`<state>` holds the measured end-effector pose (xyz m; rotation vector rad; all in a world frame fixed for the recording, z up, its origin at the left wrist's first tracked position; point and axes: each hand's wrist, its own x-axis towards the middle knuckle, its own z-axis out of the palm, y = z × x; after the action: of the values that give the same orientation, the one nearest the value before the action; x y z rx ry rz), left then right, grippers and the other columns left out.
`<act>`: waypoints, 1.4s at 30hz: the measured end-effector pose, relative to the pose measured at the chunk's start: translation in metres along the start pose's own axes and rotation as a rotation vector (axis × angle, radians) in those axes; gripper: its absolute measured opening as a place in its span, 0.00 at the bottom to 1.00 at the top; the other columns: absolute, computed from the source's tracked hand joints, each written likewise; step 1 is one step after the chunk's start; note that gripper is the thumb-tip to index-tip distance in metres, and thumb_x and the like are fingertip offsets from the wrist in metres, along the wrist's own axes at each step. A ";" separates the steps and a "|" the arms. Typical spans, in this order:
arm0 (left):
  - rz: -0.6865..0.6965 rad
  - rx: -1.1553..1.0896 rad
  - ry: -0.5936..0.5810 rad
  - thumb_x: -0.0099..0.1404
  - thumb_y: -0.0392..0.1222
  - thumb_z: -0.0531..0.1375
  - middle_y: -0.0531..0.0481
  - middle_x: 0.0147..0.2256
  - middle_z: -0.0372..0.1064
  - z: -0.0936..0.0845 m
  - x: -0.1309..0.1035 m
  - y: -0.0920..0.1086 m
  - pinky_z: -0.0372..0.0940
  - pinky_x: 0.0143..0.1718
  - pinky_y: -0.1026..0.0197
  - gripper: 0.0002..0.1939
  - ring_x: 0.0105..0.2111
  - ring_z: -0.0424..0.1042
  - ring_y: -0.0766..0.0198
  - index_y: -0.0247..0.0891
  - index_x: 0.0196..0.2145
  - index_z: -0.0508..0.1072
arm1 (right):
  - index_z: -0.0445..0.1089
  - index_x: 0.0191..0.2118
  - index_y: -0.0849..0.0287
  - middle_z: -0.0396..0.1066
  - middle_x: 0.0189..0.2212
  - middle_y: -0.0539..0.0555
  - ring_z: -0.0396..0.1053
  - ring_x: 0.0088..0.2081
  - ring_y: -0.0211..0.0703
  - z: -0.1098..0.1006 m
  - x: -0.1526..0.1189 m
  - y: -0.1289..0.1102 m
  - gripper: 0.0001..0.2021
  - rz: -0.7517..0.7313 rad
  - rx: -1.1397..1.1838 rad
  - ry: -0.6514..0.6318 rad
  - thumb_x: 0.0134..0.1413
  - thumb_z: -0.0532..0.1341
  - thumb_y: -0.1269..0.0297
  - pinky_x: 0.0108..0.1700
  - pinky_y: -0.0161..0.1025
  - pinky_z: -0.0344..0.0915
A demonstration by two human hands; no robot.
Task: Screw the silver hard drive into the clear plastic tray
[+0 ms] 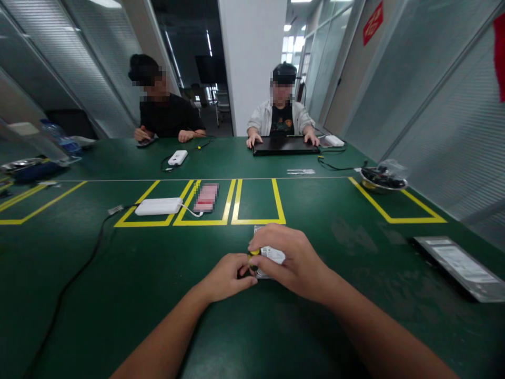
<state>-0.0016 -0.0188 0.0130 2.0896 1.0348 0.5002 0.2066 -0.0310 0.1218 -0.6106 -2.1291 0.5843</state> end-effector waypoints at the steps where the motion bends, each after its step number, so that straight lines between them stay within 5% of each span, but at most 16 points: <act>1: 0.001 0.000 -0.004 0.59 0.41 0.63 0.57 0.25 0.59 0.000 0.000 0.000 0.52 0.27 0.66 0.07 0.27 0.59 0.67 0.35 0.29 0.69 | 0.72 0.38 0.62 0.72 0.37 0.54 0.69 0.40 0.40 -0.001 0.000 -0.001 0.04 0.026 -0.014 -0.009 0.56 0.63 0.72 0.45 0.38 0.66; 7: 0.005 0.001 -0.006 0.59 0.39 0.62 0.57 0.26 0.58 0.001 0.000 -0.001 0.52 0.27 0.66 0.06 0.26 0.58 0.68 0.36 0.30 0.67 | 0.71 0.46 0.62 0.72 0.46 0.56 0.69 0.49 0.41 -0.002 0.001 -0.002 0.13 -0.006 0.018 -0.040 0.56 0.59 0.77 0.53 0.40 0.64; 13: -0.007 0.015 -0.015 0.60 0.43 0.62 0.56 0.25 0.59 0.000 0.000 -0.001 0.52 0.27 0.66 0.10 0.26 0.58 0.67 0.36 0.27 0.67 | 0.72 0.41 0.61 0.71 0.40 0.55 0.68 0.42 0.40 -0.003 0.001 -0.003 0.06 0.049 -0.032 -0.035 0.57 0.64 0.70 0.45 0.38 0.66; 17: -0.006 0.019 -0.006 0.59 0.41 0.62 0.56 0.26 0.59 -0.001 0.000 0.000 0.53 0.28 0.66 0.08 0.27 0.58 0.67 0.36 0.28 0.67 | 0.71 0.45 0.61 0.72 0.46 0.56 0.68 0.49 0.42 -0.005 0.002 -0.007 0.10 0.012 -0.019 -0.046 0.57 0.60 0.74 0.53 0.41 0.64; 21: -0.011 0.027 -0.002 0.59 0.41 0.62 0.56 0.25 0.60 -0.001 0.000 0.002 0.52 0.28 0.65 0.09 0.27 0.59 0.67 0.36 0.27 0.66 | 0.69 0.40 0.61 0.71 0.37 0.53 0.68 0.41 0.40 -0.006 0.001 -0.008 0.04 0.038 -0.039 -0.063 0.58 0.62 0.71 0.46 0.38 0.65; 42: -0.008 0.045 0.007 0.59 0.42 0.63 0.56 0.25 0.61 -0.001 -0.001 0.002 0.52 0.28 0.66 0.09 0.27 0.59 0.67 0.36 0.26 0.67 | 0.69 0.48 0.61 0.72 0.44 0.55 0.68 0.47 0.43 0.003 -0.003 -0.003 0.12 0.071 -0.126 -0.060 0.58 0.64 0.69 0.50 0.40 0.63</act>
<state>-0.0018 -0.0198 0.0147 2.1236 1.0670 0.4843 0.2049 -0.0358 0.1199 -0.7490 -2.2205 0.5157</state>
